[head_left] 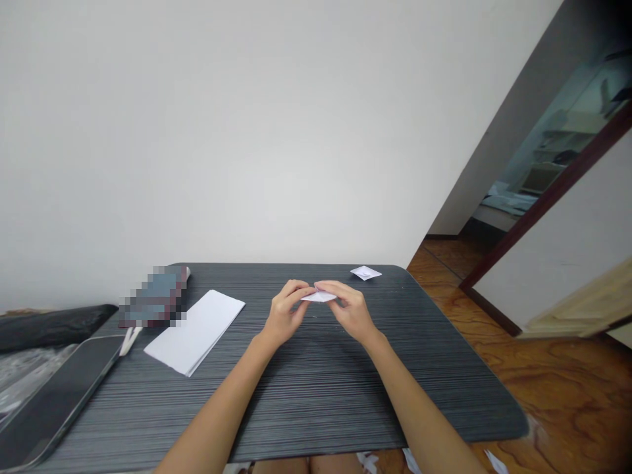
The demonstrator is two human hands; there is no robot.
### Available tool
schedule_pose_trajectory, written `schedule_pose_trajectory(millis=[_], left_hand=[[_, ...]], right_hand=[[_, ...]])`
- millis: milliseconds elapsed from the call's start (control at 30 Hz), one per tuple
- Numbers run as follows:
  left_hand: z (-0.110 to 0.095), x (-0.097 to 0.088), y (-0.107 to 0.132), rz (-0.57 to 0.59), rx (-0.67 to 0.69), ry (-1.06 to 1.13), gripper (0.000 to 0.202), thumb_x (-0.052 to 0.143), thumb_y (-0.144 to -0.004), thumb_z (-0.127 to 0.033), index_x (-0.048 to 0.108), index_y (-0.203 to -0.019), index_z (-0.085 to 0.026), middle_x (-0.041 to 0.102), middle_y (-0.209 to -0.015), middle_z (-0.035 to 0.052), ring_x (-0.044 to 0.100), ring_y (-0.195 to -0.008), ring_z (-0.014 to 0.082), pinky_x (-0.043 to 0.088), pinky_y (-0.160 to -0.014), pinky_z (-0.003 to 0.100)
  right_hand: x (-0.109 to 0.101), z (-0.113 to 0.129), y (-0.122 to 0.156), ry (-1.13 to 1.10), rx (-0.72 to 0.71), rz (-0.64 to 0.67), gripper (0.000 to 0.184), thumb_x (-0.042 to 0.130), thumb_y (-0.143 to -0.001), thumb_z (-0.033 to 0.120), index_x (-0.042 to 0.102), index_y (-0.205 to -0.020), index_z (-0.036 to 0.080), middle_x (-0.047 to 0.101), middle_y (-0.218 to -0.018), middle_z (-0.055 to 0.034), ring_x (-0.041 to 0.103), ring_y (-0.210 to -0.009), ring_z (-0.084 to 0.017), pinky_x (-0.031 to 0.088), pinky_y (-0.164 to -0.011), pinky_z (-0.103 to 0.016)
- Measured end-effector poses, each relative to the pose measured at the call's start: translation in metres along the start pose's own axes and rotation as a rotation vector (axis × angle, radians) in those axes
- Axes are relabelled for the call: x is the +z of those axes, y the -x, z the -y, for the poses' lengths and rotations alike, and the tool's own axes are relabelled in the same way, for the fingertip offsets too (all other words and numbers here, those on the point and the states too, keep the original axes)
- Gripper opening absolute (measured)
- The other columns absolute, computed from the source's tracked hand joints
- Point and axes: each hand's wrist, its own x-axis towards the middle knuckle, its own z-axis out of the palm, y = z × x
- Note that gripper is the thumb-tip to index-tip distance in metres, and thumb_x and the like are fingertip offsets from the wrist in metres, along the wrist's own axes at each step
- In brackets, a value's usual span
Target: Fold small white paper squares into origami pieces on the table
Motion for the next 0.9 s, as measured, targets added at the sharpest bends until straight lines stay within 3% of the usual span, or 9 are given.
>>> schedule_pose_trajectory(millis=[367, 533, 667, 900], left_hand=[[-0.003, -0.001, 0.000, 0.057, -0.064, 0.110, 0.019, 0.046, -0.078, -0.012, 0.058, -0.092, -0.017, 0.057, -0.091, 0.0073, 0.051, -0.087, 0.0152, 0.041, -0.078, 0.031], [-0.003, 0.002, -0.002, 0.108, -0.292, 0.176, 0.014, 0.052, -0.075, -0.024, 0.062, -0.082, -0.016, 0.056, -0.080, 0.0043, 0.051, -0.075, 0.0138, 0.041, -0.066, 0.025], [0.003, 0.005, -0.001, 0.166, -0.472, 0.262, 0.019, 0.056, -0.071, -0.031, 0.064, -0.070, -0.014, 0.054, -0.070, 0.0020, 0.048, -0.062, 0.0110, 0.038, -0.056, 0.022], [0.005, 0.011, 0.000, 0.158, -0.758, 0.511, 0.023, 0.059, -0.068, -0.031, 0.064, -0.076, -0.010, 0.061, -0.066, 0.0042, 0.051, -0.060, 0.0129, 0.039, -0.057, 0.024]], right_hand=[[0.002, -0.003, 0.001, -0.082, 0.089, 0.026, 0.023, 0.049, -0.077, 0.015, 0.061, -0.094, 0.023, 0.060, -0.097, -0.0054, 0.055, -0.091, -0.016, 0.043, -0.081, -0.031], [0.004, -0.003, 0.000, -0.144, 0.223, 0.018, 0.015, 0.052, -0.075, 0.020, 0.063, -0.085, 0.019, 0.061, -0.088, -0.0055, 0.056, -0.084, -0.016, 0.044, -0.074, -0.029], [0.006, -0.007, -0.001, -0.247, 0.400, 0.078, 0.012, 0.054, -0.072, 0.023, 0.062, -0.075, 0.015, 0.060, -0.073, -0.0039, 0.055, -0.063, -0.013, 0.044, -0.059, -0.025], [0.007, -0.012, 0.001, -0.440, 0.638, 0.080, 0.020, 0.057, -0.069, 0.030, 0.060, -0.065, 0.011, 0.058, -0.054, -0.0013, 0.049, -0.045, -0.009, 0.040, -0.048, -0.022]])
